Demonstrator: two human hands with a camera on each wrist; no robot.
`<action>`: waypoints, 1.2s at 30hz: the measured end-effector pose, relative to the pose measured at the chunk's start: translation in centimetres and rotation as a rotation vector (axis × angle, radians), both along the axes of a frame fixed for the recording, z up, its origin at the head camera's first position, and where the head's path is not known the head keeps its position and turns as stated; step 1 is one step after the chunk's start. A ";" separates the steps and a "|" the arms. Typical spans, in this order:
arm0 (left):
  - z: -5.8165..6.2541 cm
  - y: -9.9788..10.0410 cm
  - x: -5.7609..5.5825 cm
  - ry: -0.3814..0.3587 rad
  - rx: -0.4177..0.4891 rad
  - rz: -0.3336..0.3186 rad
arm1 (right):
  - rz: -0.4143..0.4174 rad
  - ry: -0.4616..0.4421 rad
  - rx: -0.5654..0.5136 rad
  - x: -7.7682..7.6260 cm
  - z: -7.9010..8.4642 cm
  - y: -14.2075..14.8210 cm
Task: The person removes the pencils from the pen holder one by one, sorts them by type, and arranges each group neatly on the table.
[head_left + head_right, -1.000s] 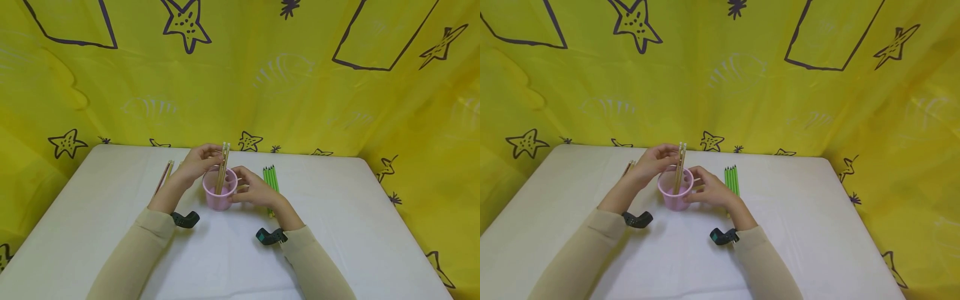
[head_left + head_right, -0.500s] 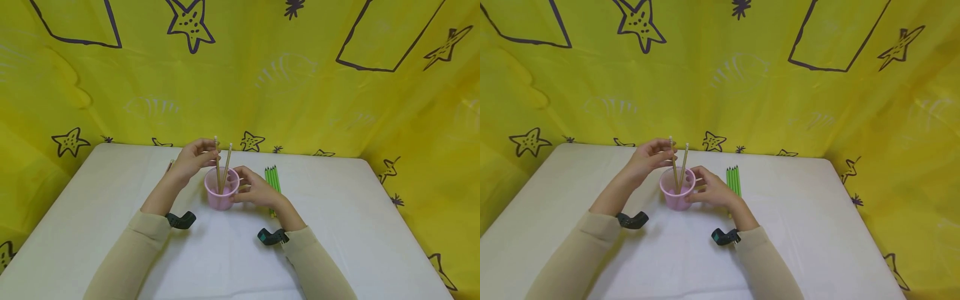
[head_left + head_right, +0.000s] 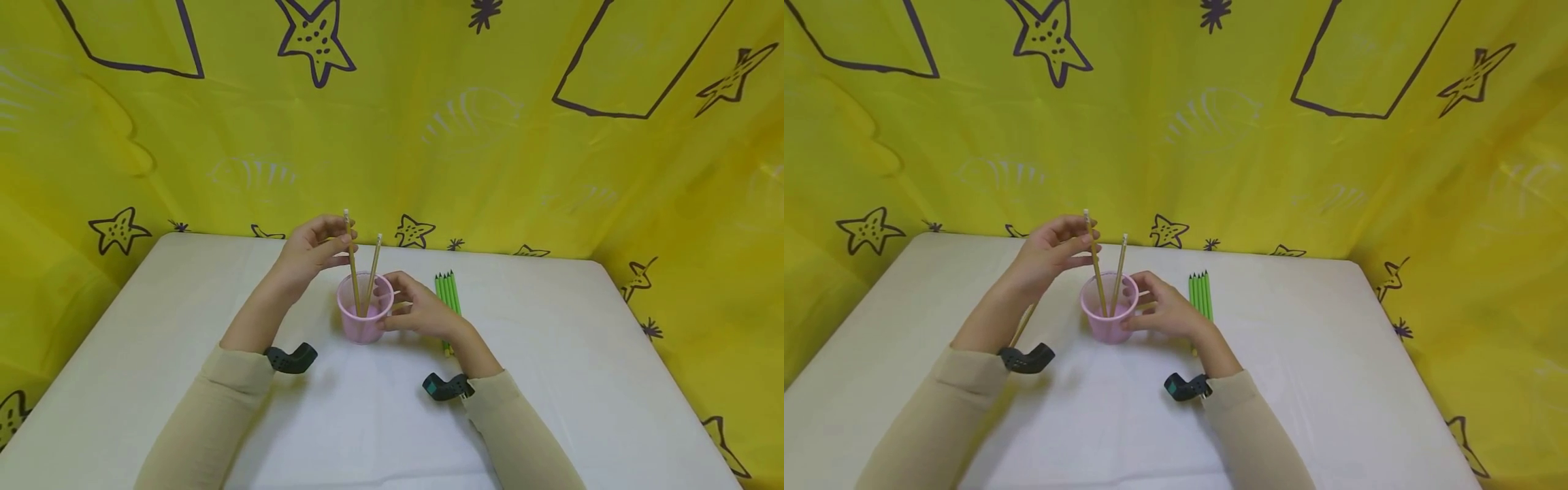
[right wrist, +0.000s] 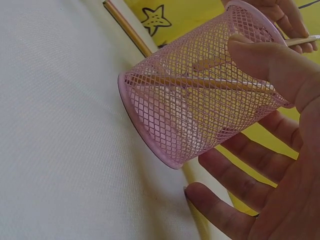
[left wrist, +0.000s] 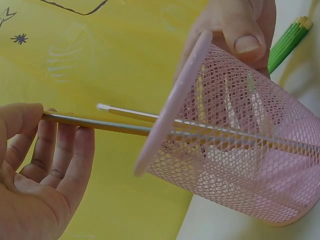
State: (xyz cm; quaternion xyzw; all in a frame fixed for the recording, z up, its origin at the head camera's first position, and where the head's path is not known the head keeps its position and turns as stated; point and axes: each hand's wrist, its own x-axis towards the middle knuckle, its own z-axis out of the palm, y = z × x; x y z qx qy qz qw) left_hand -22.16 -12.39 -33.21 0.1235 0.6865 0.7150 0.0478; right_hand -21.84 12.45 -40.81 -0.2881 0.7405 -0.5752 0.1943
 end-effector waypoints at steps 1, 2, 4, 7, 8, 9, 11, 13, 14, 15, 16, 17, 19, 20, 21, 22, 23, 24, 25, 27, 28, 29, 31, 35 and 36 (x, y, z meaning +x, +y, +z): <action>0.1 0.0 0.1 0.000 0.002 -0.003 | 0.000 -0.003 -0.001 0.0 0.0 0.0; 0.2 0.0 0.1 0.002 0.004 -0.007 | -0.002 -0.003 0.001 0.0 0.0 0.1; 0.4 0.0 0.3 0.010 0.011 -0.013 | -0.002 -0.004 -0.001 0.0 -0.1 0.1; 0.7 -0.1 0.5 0.027 0.024 -0.017 | -0.001 0.002 -0.001 -0.1 -0.1 0.1; 0.8 -0.1 0.5 0.034 0.028 -0.019 | -0.002 0.004 0.000 -0.1 -0.1 0.1; 0.8 -0.1 0.6 0.041 0.030 -0.021 | -0.001 0.005 -0.002 -0.1 0.0 0.1; 1.0 -0.1 0.7 0.053 0.034 -0.025 | 0.001 0.005 -0.002 -0.1 0.0 0.1; 1.0 -0.1 0.7 0.065 0.034 -0.029 | 0.003 0.005 -0.003 -0.1 0.0 0.1; 1.1 -0.2 0.7 0.068 0.034 -0.028 | 0.005 0.004 -0.003 -0.2 0.0 0.1; 1.1 -0.2 0.8 0.073 0.032 -0.025 | 0.006 0.004 -0.002 -0.2 -0.1 0.1; 1.2 -0.3 0.9 0.075 0.033 -0.024 | 0.007 0.004 -0.003 -0.2 -0.1 0.1; 1.2 -0.3 0.9 0.076 0.032 -0.021 | 0.008 0.004 -0.003 -0.2 -0.1 0.1; 1.4 -0.5 1.1 0.072 0.030 -0.016 | 0.007 0.004 -0.003 -0.1 -0.1 0.1; 1.5 -0.6 1.1 0.067 0.029 -0.012 | 0.007 0.004 -0.002 -0.1 -0.1 0.1; 1.5 -0.7 1.2 0.063 0.029 -0.009 | 0.008 0.005 -0.001 -0.1 -0.1 0.1; 1.6 -0.8 1.3 0.059 0.030 -0.006 | 0.009 0.004 -0.002 -0.1 0.0 0.1; 1.6 -0.9 1.4 0.058 0.031 -0.004 | 0.010 0.004 -0.002 -0.1 0.0 0.0; 1.7 -1.0 1.4 0.059 0.033 -0.002 | 0.010 0.004 -0.001 -0.1 0.0 0.0; 1.7 -1.1 1.5 0.060 0.035 0.000 | 0.009 0.003 0.000 -0.1 0.0 0.0; 1.8 -1.2 1.6 0.062 0.043 0.007 | 0.008 0.003 -0.001 0.0 0.0 0.0; 1.9 -1.3 1.7 0.062 0.047 0.008 | 0.006 0.003 -0.001 0.0 0.0 0.0; 1.9 -1.4 1.8 0.062 0.051 0.010 | 0.005 0.003 -0.001 0.0 0.0 0.0; 2.0 -1.6 1.9 0.058 0.059 0.014 | 0.003 0.000 -0.005 0.0 0.1 0.0; 2.2 -2.2 2.2 0.074 0.082 0.023 | 0.005 -0.002 -0.013 0.0 0.1 0.0; 2.2 -2.4 2.2 0.080 0.089 0.027 | 0.004 -0.001 -0.013 0.0 0.1 0.0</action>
